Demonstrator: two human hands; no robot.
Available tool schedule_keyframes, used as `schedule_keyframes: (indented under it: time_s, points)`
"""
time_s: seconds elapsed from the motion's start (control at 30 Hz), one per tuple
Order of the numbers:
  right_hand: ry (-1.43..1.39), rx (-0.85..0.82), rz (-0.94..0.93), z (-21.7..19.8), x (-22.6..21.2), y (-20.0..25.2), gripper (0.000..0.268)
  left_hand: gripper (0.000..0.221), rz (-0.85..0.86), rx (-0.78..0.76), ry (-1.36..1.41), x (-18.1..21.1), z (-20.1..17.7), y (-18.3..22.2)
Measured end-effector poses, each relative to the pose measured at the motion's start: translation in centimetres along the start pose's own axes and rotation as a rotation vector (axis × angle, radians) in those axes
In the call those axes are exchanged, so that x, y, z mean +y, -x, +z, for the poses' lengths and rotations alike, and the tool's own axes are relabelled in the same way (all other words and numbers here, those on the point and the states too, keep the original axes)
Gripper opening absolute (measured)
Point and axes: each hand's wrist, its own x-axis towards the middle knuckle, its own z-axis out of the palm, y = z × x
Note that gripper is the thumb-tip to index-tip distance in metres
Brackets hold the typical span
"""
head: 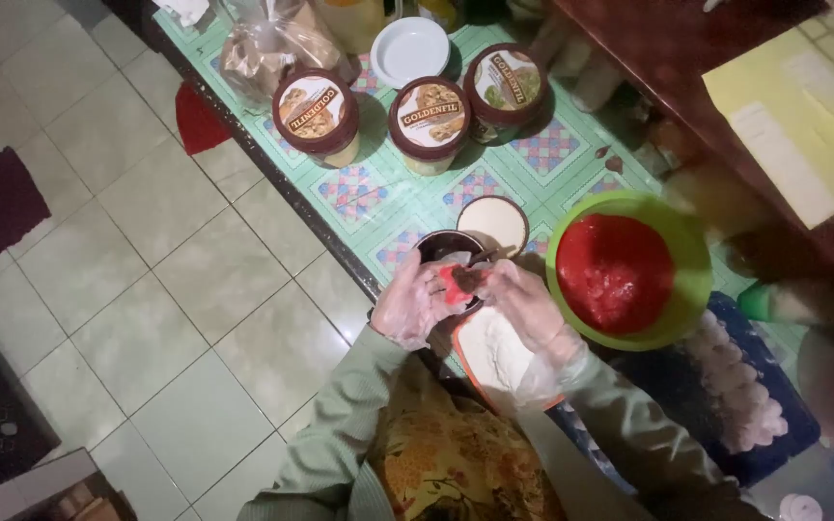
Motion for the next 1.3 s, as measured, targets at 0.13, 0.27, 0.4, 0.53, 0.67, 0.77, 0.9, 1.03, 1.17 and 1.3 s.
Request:
schedule_keyframes:
  time_s: [0.13, 0.27, 0.4, 0.53, 0.67, 0.77, 0.9, 1.03, 1.17, 1.3]
  points:
    - [-0.326, -0.095, 0.091, 0.2, -1.8, 0.6, 0.013, 0.074, -0.002, 0.014, 0.046, -0.2, -0.5, -0.4]
    - [0.326, 0.071, -0.194, 3.0, -7.0, 3.4, 0.015, 0.085, 0.026, -0.049, -0.001, -0.6, 3.6, 2.4]
    - [0.998, 0.129, -0.475, 2.4, -5.0, 3.6, 0.007, 0.104, 0.049, -0.288, -0.202, -1.2, 6.1, 3.8]
    - [1.049, 0.292, -0.356, 0.7, -4.1, 4.7, 0.03, 0.096, 0.062, -0.3, -0.22, -3.6, 3.6, 3.4]
    - [0.804, 0.082, -0.411, 1.8, -10.8, 7.1, 0.092, 0.068, 0.122, -0.304, -0.165, -2.2, 6.7, 5.3]
    - [0.87, -0.097, -0.555, 0.0, -10.6, 7.7, 0.101, 0.061, 0.18, -0.339, -0.307, -4.6, 5.1, 5.1]
    - [0.749, -0.094, -0.659, -1.9, -8.5, 8.9, 0.076, 0.083, 0.337, -0.501, -0.636, -5.9, 4.9, 4.9]
    - [0.484, -0.08, -0.596, -2.3, -6.9, 10.8, 0.068, 0.077, 0.503, -0.437, -0.874, -6.9, 5.6, 6.3]
    - [0.296, -0.008, -0.518, -2.5, -5.8, 12.5, 0.051, 0.054, 0.7, -0.393, -0.993, -9.2, 5.8, 7.0]
    - [0.336, 0.074, -0.576, -2.1, -6.2, 14.2, 0.023, 0.029, 0.886, -0.153, -1.157, -11.8, 5.2, 6.9]
